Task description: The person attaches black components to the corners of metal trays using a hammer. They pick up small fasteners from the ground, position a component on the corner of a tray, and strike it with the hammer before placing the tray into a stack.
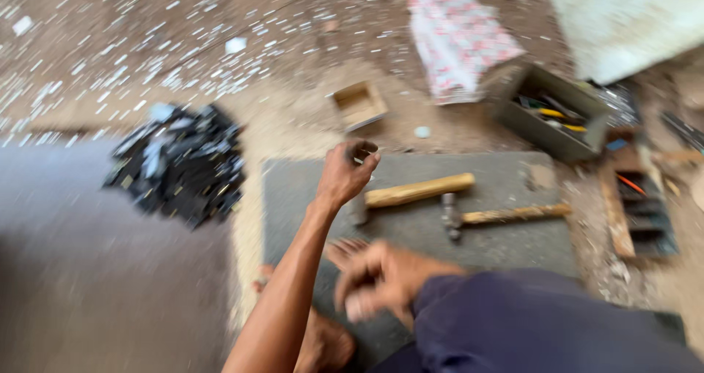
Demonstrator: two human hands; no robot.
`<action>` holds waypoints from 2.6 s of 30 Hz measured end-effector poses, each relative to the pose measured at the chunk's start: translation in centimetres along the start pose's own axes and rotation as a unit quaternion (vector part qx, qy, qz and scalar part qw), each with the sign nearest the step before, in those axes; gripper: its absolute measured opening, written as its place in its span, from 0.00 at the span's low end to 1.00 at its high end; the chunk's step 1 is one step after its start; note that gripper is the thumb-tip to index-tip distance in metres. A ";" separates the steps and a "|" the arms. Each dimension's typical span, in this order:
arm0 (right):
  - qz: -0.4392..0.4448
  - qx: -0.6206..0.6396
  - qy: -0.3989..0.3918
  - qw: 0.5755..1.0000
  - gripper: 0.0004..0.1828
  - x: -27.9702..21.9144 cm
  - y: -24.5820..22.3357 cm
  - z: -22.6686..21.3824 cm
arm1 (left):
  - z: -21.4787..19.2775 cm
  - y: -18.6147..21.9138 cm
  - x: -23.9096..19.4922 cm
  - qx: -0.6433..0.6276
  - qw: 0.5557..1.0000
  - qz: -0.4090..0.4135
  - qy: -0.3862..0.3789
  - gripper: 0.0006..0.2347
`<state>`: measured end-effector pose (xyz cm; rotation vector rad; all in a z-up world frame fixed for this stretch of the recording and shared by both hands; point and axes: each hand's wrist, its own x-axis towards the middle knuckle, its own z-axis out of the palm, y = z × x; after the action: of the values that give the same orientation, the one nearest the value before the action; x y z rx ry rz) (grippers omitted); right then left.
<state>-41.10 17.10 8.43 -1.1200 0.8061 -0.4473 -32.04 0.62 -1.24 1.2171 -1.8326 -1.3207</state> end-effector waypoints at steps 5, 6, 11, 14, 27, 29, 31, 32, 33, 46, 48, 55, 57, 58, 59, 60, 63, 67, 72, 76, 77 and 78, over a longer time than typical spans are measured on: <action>-0.030 0.149 0.193 0.969 0.10 -3.2 5.0 -2.4 | 6.8 3.9 4.8 0.049 0.995 0.061 -0.063 0.11; -0.035 0.182 0.230 0.955 0.10 -3.6 6.3 -3.6 | 8.5 4.4 5.9 0.039 0.993 0.055 -0.101 0.11; -0.125 -0.279 0.546 0.780 0.10 -9.0 9.6 -18.4 | 15.1 6.6 12.7 0.026 0.980 0.051 -0.189 0.12; -0.008 -0.356 0.730 0.583 0.20 -17.1 12.2 -31.8 | 18.5 6.5 14.5 0.089 0.981 -0.048 -0.169 0.15; 0.146 -0.093 0.805 0.567 0.15 -27.4 28.8 -49.8 | 36.6 3.2 22.8 0.173 0.974 0.004 -0.148 0.14; 0.042 -0.130 0.792 0.595 0.17 -27.8 27.8 -48.3 | 36.3 2.2 21.9 0.131 0.978 0.149 -0.061 0.09; -0.010 -0.079 0.814 0.576 0.21 -28.1 26.3 -45.9 | 34.8 1.8 20.3 0.121 0.970 0.207 -0.028 0.06; -0.047 -0.102 0.797 0.593 0.23 -28.4 25.4 -44.5 | 33.5 1.9 19.4 0.132 0.972 0.192 -0.038 0.05; -0.083 -0.124 0.780 0.607 0.26 -28.8 24.5 -42.7 | 32.3 2.3 18.1 0.145 0.976 0.147 -0.071 0.06; 0.034 -0.110 0.672 0.731 0.29 -10.8 17.0 -37.2 | 14.1 0.9 9.7 0.317 0.945 -0.079 0.007 0.08; 0.003 -0.193 0.568 0.800 0.19 -11.5 16.1 -39.9 | 12.6 0.8 11.4 0.311 0.947 -0.061 0.046 0.09; 0.085 -0.463 0.710 0.523 0.07 -26.7 19.9 -55.6 | 12.0 2.2 11.0 0.367 0.917 -0.148 0.050 0.11; 0.136 -0.484 0.675 0.540 0.10 -28.3 22.6 -59.0 | 12.5 2.2 10.9 0.341 0.930 -0.110 0.083 0.11; 0.160 -0.501 0.658 0.539 0.11 -29.0 23.5 -60.2 | 12.7 2.1 10.9 0.329 0.935 -0.092 0.099 0.11; 0.184 -0.515 0.642 0.537 0.13 -29.2 24.4 -61.0 | 12.7 2.0 11.1 0.318 0.938 -0.101 0.095 0.11; 0.194 -0.507 0.642 0.541 0.14 -29.3 25.0 -61.8 | 12.5 1.9 11.4 0.307 0.941 -0.111 0.091 0.11; 0.220 -0.500 0.625 0.557 0.14 -29.8 25.8 -62.2 | 11.8 1.6 11.9 0.273 0.951 -0.122 0.076 0.12; 0.273 -0.532 0.549 0.584 0.11 -31.2 25.2 -62.4 | 11.3 1.7 12.8 0.249 0.957 -0.135 0.056 0.10; 0.297 -0.479 0.542 0.623 0.18 -30.7 25.2 -63.2 | 11.0 2.6 13.2 0.228 0.963 -0.105 0.101 0.10; 0.335 -0.427 0.549 0.636 0.23 -30.5 24.5 -63.5 | 10.7 3.7 14.2 0.245 0.965 -0.090 0.033 0.08; 0.346 -0.429 0.544 0.632 0.25 -30.6 24.3 -63.4 | 10.9 4.0 14.2 0.221 0.972 -0.076 0.029 0.08; 0.341 -0.460 0.547 0.611 0.28 -30.8 24.2 -63.3 | 11.2 4.3 14.2 0.198 0.978 -0.061 0.024 0.08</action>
<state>-110.83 8.68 -16.11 -1.2472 2.6862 0.0599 -48.89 -7.06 -2.05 1.5724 -2.0781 -1.0022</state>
